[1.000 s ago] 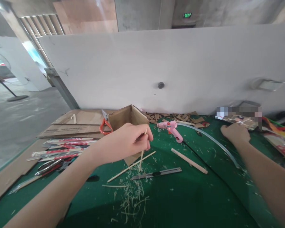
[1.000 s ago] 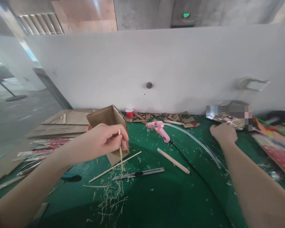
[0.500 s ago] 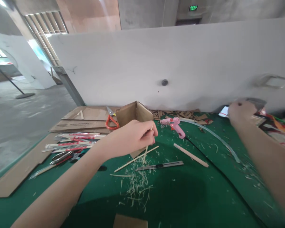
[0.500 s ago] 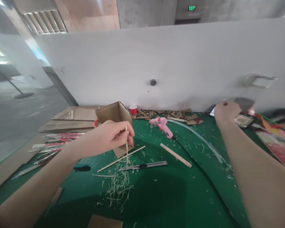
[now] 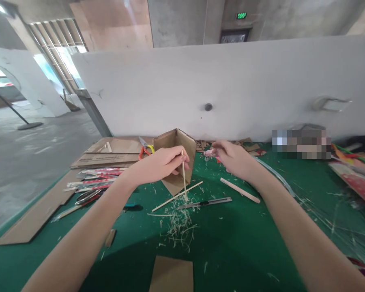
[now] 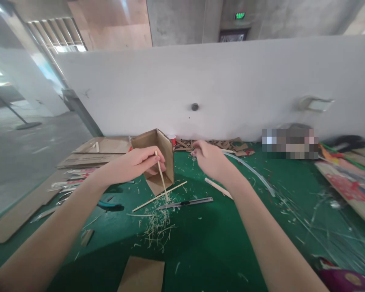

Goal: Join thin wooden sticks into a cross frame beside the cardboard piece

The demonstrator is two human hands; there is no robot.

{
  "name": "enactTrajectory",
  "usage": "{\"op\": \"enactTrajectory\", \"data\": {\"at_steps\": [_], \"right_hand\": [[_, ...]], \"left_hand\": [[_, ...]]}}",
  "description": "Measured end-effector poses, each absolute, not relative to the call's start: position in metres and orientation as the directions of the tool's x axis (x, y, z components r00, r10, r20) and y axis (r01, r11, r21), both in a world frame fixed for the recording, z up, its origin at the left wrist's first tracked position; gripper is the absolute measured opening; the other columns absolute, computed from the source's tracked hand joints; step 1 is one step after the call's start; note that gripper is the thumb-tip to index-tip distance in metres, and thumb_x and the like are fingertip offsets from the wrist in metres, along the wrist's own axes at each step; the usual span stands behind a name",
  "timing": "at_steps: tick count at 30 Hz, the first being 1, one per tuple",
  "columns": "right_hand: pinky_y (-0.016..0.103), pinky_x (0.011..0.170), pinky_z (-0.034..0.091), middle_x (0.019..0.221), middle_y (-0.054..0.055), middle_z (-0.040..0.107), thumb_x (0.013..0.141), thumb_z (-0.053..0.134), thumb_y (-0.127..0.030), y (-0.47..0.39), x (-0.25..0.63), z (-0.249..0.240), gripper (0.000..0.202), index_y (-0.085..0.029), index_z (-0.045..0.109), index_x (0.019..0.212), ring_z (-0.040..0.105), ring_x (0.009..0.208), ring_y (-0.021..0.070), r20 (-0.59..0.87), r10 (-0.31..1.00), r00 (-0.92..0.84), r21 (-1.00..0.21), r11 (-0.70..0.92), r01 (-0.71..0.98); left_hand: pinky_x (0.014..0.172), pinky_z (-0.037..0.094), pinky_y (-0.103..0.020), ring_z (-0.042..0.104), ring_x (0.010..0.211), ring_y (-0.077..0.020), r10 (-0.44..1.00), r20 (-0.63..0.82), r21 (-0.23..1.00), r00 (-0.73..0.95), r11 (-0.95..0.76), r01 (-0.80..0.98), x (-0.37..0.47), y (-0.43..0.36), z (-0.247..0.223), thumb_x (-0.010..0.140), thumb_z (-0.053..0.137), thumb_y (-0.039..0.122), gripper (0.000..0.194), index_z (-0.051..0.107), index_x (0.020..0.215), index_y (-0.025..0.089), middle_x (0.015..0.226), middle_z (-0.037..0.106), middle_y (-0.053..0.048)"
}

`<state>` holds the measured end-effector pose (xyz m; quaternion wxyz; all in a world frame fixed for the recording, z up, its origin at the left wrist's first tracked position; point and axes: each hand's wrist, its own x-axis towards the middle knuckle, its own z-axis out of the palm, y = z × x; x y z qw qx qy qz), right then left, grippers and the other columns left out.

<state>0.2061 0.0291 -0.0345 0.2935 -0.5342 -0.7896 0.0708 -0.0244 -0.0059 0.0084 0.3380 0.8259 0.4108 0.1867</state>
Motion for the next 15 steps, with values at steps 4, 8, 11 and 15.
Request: {"op": "enactTrajectory", "data": {"at_steps": [4,8,11,15], "right_hand": [[0.029,0.072,0.041,0.095,0.009,0.062,0.088,0.037,-0.024,0.003,0.204,-0.065,0.026,-0.018,0.058,0.101,0.056,0.086,0.0181,0.268,0.825,-0.498,-0.221,0.556,0.802],[0.033,0.077,0.04,0.091,0.007,0.059,0.083,0.048,-0.026,-0.024,0.198,-0.103,0.014,-0.019,0.06,0.085,0.054,0.085,0.0195,0.191,0.801,-0.567,0.012,0.575,0.818],[0.031,0.075,0.04,0.086,0.006,0.058,0.087,0.042,-0.023,-0.031,0.195,-0.119,0.019,-0.018,0.058,0.079,0.052,0.081,0.0169,0.216,0.827,-0.519,0.021,0.527,0.849],[0.031,0.077,0.039,0.084,0.005,0.056,0.09,0.037,-0.024,-0.033,0.201,-0.123,0.024,-0.018,0.058,0.079,0.052,0.081,0.0158,0.291,0.829,-0.477,-0.029,0.506,0.862]], "left_hand": [[0.069,0.052,-0.022,0.062,0.085,-0.0132,0.801,0.032,0.717,0.598,-0.436,0.544,-0.025,-0.007,0.009,0.092,0.027,0.036,0.027,0.049,0.09,0.02,0.099,0.063,-0.005],[0.068,0.051,-0.022,0.062,0.084,-0.0134,0.782,0.005,0.699,0.623,-0.449,0.557,-0.025,-0.009,0.013,0.092,0.028,0.036,0.027,0.05,0.09,0.02,0.1,0.064,-0.005],[0.069,0.05,-0.023,0.062,0.083,-0.0134,0.788,-0.019,0.672,0.615,-0.446,0.591,-0.024,-0.012,0.016,0.092,0.029,0.037,0.028,0.051,0.091,0.021,0.099,0.064,-0.003],[0.071,0.049,-0.024,0.063,0.083,-0.0133,0.795,0.01,0.661,0.606,-0.46,0.593,-0.021,-0.013,0.014,0.093,0.028,0.038,0.029,0.051,0.091,0.021,0.097,0.065,-0.003]]}}
